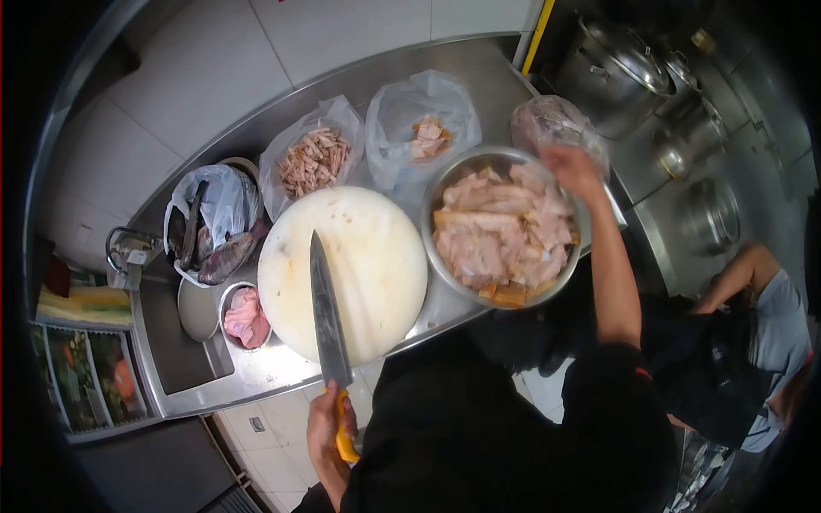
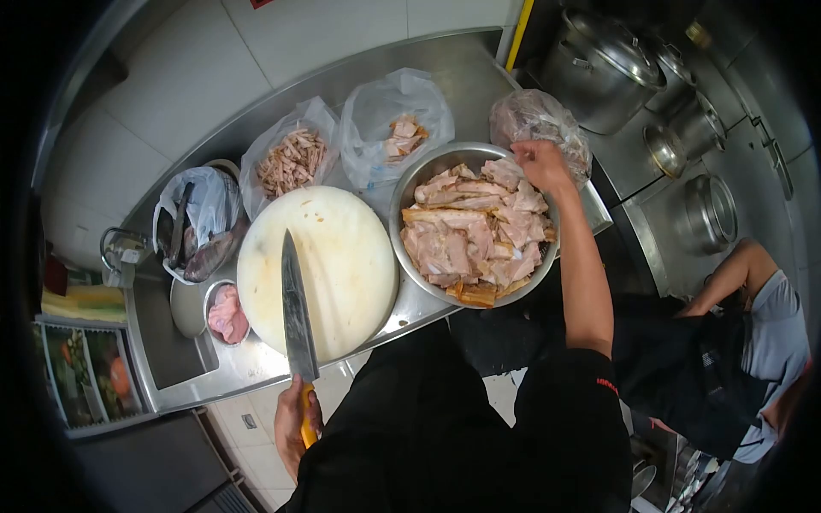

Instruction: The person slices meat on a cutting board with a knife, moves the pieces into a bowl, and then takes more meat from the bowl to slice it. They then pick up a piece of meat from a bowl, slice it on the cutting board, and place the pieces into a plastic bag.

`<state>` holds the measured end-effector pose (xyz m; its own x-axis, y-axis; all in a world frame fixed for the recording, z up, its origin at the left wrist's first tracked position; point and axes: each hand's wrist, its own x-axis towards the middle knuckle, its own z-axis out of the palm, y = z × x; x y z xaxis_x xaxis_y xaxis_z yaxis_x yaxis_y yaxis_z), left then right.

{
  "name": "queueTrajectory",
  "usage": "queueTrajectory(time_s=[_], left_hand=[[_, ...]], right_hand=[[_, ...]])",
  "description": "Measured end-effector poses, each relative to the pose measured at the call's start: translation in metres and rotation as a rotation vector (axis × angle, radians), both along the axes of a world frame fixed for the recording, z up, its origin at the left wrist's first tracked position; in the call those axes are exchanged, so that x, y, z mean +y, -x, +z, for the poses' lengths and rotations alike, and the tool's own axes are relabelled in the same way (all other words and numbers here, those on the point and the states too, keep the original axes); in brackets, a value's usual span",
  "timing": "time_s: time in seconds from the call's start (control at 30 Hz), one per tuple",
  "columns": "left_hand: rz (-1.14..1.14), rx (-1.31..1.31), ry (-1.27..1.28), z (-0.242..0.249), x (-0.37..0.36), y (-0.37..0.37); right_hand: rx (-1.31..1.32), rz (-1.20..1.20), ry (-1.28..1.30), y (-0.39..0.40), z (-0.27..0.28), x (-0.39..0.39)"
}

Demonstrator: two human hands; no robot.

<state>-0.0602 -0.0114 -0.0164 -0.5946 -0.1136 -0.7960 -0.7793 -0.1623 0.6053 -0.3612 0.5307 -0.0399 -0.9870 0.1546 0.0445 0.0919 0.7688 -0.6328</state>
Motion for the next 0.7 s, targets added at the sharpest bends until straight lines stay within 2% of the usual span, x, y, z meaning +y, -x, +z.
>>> queueTrajectory(time_s=[0.1, 0.2, 0.3, 0.4, 0.5, 0.6, 0.7], left_hand=[[-0.015, 0.000, -0.005, 0.001, 0.009, 0.005], [-0.030, -0.015, 0.025, 0.002, 0.014, 0.005], [-0.054, -0.006, 0.047, 0.003, 0.020, 0.006], [-0.047, -0.032, 0.073, 0.003, 0.022, 0.004], [-0.029, -0.041, 0.082, -0.001, 0.024, 0.003], [-0.020, -0.027, 0.089, 0.000, 0.026, -0.001], [-0.020, -0.020, 0.091, -0.002, 0.026, -0.002]], right_hand=[[-0.214, 0.127, -0.380, -0.007, 0.013, -0.013], [-0.371, 0.205, -0.310, 0.010, -0.020, -0.002], [-0.336, 0.230, -0.417, 0.012, -0.025, -0.008], [-0.348, 0.219, -0.320, 0.023, -0.034, 0.000], [-0.319, 0.306, -0.245, 0.027, -0.019, 0.013], [-0.348, 0.231, -0.176, 0.037, -0.007, 0.022], [-0.186, 0.168, -0.207, 0.041, -0.014, 0.029]])
